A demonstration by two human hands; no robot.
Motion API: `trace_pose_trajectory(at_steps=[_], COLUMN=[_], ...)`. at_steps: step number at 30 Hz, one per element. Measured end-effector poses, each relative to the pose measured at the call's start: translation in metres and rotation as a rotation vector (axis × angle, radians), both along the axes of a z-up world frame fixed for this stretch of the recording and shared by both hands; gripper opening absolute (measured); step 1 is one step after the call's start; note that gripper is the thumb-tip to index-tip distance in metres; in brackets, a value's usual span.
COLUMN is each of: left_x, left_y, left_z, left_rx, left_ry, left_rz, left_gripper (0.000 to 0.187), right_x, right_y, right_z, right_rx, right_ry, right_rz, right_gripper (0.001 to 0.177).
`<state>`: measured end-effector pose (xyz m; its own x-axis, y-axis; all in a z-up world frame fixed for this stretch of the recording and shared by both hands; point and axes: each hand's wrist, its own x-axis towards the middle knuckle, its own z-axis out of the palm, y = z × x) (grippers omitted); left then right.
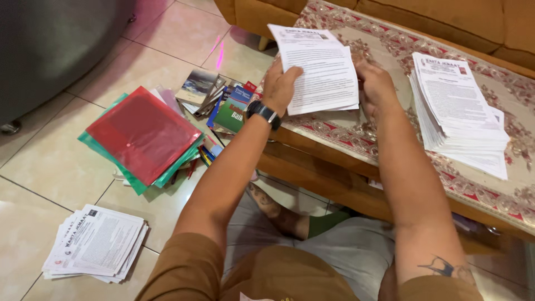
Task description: The person sits on the floor and repeatedly picks up sheets of paper from a table, flips them over, and places them into a separate pile on the floor. The person handles the papers one at a time throughout the clip.
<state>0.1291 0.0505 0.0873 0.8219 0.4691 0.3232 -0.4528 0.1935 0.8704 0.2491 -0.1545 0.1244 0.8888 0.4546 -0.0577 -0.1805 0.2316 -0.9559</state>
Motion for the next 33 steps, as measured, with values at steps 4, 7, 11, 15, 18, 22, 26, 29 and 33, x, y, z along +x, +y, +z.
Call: trace_pose_trajectory(at_steps=[4,7,11,15,18,22,26,29,33], left_x=[-0.065,-0.134,-0.258,-0.39,-0.48,-0.548,-0.569,-0.559,-0.488], left_y=[0.033,0.078,0.166,0.245,0.263,0.24,0.223,0.226,0.252], left_z=[-0.013,-0.036,-0.095,-0.178,-0.249,-0.318,-0.347,-0.354,-0.345], left_rx=[-0.1,-0.045,0.074,-0.126,-0.185,-0.28,-0.329,0.395,0.178], left_ry=[-0.008,-0.081,0.135,0.285,0.603,0.797,1.138,1.34,0.734], left_rz=[0.109,0.318,0.696,1.048,1.284,1.47,1.5,1.905,1.556], left_gripper=[0.029,0.034,0.035,0.035,0.032,0.038,0.046,0.071,0.047], right_x=[0.015,0.025,0.009,-0.047,-0.112,-0.178,-0.224,-0.245,-0.26], right_y=[0.001,0.0,0.0,0.011,0.037,0.053,0.081,0.104,0.134], right_z=[-0.03,-0.038,-0.028,-0.012,-0.011,-0.023,-0.054,-0.078,-0.107], right_rx=[-0.231,-0.273,-0.105,0.044,-0.009,-0.087,-0.121,-0.322,-0.245], right_ry=[-0.214,-0.436,-0.642,-0.56,-0.438,-0.503,-0.532,-0.468,-0.584], right_rz=[-0.012,-0.076,-0.068,0.019,0.044,0.1,0.186,0.257,0.357], right_gripper=[0.033,0.035,0.036,0.038,0.039,0.033,0.029,0.031,0.031])
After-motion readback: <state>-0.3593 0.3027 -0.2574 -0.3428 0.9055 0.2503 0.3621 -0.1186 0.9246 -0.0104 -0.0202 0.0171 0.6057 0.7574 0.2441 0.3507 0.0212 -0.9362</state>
